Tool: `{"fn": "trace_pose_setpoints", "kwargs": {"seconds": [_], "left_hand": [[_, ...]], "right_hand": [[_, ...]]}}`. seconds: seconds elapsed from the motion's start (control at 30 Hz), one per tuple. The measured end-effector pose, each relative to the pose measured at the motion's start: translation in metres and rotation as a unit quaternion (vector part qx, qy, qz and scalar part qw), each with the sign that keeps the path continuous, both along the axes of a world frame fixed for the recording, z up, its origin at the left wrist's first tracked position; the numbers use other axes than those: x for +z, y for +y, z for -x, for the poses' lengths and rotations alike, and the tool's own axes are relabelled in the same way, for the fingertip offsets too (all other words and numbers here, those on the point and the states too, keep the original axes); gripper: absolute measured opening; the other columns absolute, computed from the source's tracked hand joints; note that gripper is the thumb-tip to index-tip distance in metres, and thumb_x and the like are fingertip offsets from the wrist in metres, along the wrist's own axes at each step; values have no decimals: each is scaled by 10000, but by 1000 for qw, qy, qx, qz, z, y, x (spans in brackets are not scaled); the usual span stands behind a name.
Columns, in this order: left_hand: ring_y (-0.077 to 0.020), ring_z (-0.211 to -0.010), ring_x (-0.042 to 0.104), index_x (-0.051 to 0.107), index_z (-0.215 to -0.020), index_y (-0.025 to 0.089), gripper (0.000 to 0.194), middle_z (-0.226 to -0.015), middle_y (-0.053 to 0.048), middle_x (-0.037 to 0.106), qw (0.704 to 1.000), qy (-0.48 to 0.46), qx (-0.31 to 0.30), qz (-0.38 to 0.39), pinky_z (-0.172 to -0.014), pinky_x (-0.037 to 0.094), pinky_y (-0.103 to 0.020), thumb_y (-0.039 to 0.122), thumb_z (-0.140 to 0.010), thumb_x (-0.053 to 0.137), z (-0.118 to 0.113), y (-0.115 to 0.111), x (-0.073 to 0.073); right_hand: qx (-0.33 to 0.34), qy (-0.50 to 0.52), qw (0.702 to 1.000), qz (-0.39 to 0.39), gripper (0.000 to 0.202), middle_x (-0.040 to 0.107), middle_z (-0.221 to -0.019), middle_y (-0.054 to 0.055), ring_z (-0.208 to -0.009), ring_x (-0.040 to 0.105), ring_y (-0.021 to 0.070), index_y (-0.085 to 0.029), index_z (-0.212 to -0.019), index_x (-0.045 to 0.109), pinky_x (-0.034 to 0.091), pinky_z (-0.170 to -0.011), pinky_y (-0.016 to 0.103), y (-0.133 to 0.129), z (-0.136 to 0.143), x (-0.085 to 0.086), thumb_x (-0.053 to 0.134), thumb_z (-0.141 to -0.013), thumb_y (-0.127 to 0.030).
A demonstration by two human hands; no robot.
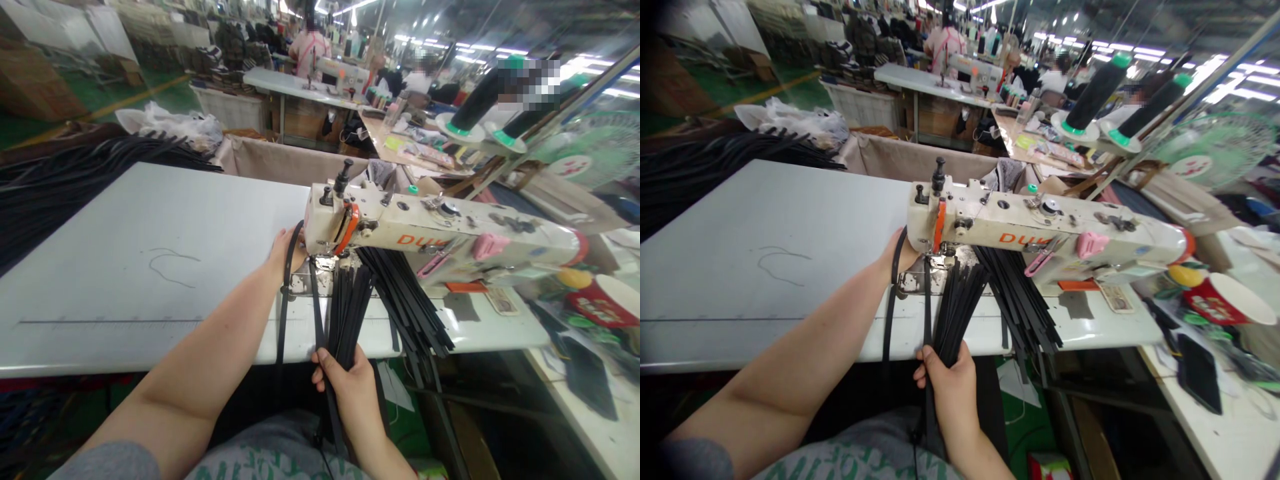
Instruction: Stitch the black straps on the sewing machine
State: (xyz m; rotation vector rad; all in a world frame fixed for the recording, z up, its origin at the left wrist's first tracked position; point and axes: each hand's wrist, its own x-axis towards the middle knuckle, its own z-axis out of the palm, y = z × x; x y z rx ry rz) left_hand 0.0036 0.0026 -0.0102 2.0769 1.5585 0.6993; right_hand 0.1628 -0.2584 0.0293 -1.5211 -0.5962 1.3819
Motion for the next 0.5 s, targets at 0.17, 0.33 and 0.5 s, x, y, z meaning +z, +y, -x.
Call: {"fn": "trace_pose_setpoints", "kwargs": {"seconds": [0.17, 0.33, 0.5], "left_hand": [[-362, -1509, 617, 763, -1396, 222, 436, -1521, -134, 756, 1000, -9, 28, 11, -1343, 365, -519, 214, -985, 618, -4, -6, 5], [-369, -1482, 629, 766, -1366, 201, 411, -1484, -135, 775, 999, -19, 24, 12, -1343, 363, -519, 200, -991, 598, -3, -8, 11], [-419, -1378, 686, 817, -1158, 156, 268, -1364, -146, 816, 999, -26, 18, 17, -1297, 417, -584, 174, -948, 650, -2, -10, 16]], "right_hand": [[-12, 5, 1000, 12, 457, 837, -739, 69, -471, 642, 117, -174, -850, 678, 506, -469, 240, 3, 2, 5, 1005, -697, -454], [-22, 14, 999, 18, 497, 833, -714, 68, -460, 626, 114, -175, -821, 688, 499, -457, 241, 5, 3, 9, 1045, -646, -473], [-29, 26, 999, 18, 555, 827, -706, 66, -452, 616, 107, -176, -805, 696, 493, -449, 235, 6, 2, 9, 1076, -598, -522]]}}
